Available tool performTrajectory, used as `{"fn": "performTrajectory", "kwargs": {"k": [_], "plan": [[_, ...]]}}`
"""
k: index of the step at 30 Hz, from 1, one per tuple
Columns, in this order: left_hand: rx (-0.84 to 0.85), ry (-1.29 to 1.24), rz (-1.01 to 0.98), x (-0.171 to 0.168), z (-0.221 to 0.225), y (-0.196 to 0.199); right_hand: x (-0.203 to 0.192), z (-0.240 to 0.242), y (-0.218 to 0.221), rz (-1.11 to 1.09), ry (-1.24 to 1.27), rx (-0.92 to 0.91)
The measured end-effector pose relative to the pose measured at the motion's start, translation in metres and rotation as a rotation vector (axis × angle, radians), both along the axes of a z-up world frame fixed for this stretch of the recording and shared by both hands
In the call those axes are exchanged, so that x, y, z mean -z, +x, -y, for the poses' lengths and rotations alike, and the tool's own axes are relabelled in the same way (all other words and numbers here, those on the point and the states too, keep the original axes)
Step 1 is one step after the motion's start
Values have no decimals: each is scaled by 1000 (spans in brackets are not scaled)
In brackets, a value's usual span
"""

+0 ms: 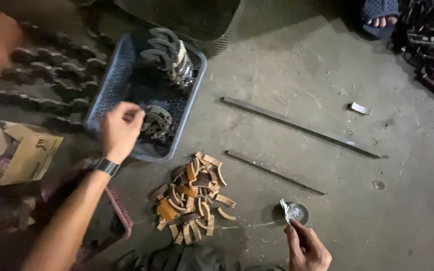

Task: Applying epoxy adhesive to brake shoe components in a workshop.

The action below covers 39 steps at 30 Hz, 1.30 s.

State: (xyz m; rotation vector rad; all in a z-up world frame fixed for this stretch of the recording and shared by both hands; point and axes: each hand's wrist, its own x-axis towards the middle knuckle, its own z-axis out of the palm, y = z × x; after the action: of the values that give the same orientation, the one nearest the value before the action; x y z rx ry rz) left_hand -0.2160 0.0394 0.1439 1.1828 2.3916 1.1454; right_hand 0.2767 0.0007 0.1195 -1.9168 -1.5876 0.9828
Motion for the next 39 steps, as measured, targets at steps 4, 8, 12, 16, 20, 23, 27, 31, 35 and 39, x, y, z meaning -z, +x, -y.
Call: {"fn": "performTrajectory", "kwargs": {"k": [4,8,12,16,20,23,27,31,35,39], "plan": [[-106,-215,-9,56,21,-6,-16,19,-6,-33,50,13],[-189,-281,30,61,14,20,-24,34,-1,31,44,24],[-159,-205,9,87,16,15,-25,45,4,13,53,23],[-116,-13,351,72,40,12,-36,47,0,58,158,-14],[204,244,1254,10,93,39,-70,26,0,135,335,-156],[476,283,1355,-8,127,94,-77,7,8,143,441,-235],[488,169,1256,-59,109,203,-112,-10,34,51,438,-287],[717,-43,905,-48,112,268,-150,-7,57,-51,215,-284],[739,-236,978,-105,88,297,-175,-9,61,-133,-168,-351],[809,-163,926,-101,87,305,-158,-9,60,-189,-361,-307]]}}
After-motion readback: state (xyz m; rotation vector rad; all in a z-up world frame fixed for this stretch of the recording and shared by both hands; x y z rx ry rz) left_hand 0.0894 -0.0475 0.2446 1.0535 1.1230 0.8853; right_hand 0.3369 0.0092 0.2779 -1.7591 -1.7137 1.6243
